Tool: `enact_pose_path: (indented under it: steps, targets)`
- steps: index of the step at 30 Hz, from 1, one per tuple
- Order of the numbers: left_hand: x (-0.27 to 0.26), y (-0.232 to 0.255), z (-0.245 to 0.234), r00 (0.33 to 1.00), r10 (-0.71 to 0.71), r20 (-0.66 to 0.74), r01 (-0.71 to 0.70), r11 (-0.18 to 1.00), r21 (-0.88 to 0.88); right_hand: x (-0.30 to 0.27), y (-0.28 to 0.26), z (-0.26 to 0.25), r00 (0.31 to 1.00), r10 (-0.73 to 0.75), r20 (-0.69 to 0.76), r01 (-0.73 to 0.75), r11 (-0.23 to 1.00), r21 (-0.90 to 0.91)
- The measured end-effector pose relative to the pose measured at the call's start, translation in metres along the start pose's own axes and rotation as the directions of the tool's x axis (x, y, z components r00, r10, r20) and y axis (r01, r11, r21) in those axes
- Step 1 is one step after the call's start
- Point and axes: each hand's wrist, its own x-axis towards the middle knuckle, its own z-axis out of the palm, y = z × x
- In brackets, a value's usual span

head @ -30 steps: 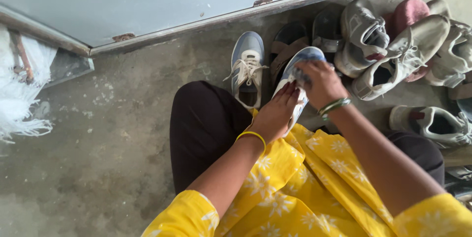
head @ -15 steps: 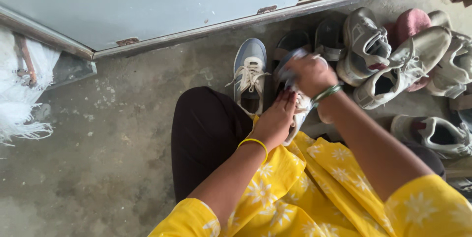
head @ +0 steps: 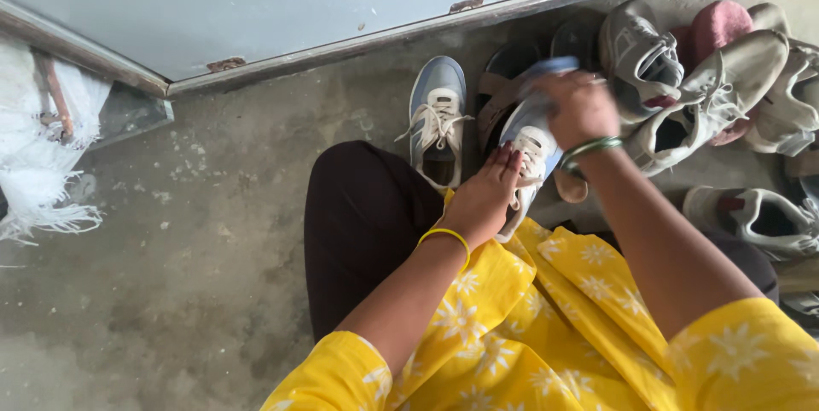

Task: The person sits on the floor and wipes a pair of light blue and white sneakers with a cloth. The person scrubs the uppers and soles, then places the cleaned sneakers into a wooden shoe cabinet.

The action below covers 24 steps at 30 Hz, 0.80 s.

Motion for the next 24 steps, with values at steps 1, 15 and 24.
enact_pose_path:
  steps: [1,15,24]
  targets:
    - [0.0,0.0,0.0,1.0,-0.005,-0.012,0.005,1.0,-0.003,0.003,0.008,-0.005,0.99,0.033,-0.135,-0.04,0.998,-0.047]
    - [0.004,-0.003,-0.001,0.998,-0.053,-0.016,0.053,0.998,-0.03,-0.034,0.012,-0.016,0.976,0.214,0.046,-0.218,0.972,0.091]
    - [0.005,-0.006,0.001,0.998,-0.061,-0.019,0.062,0.997,0.048,-0.104,-0.046,0.002,0.874,0.401,0.274,-0.453,0.877,0.16]
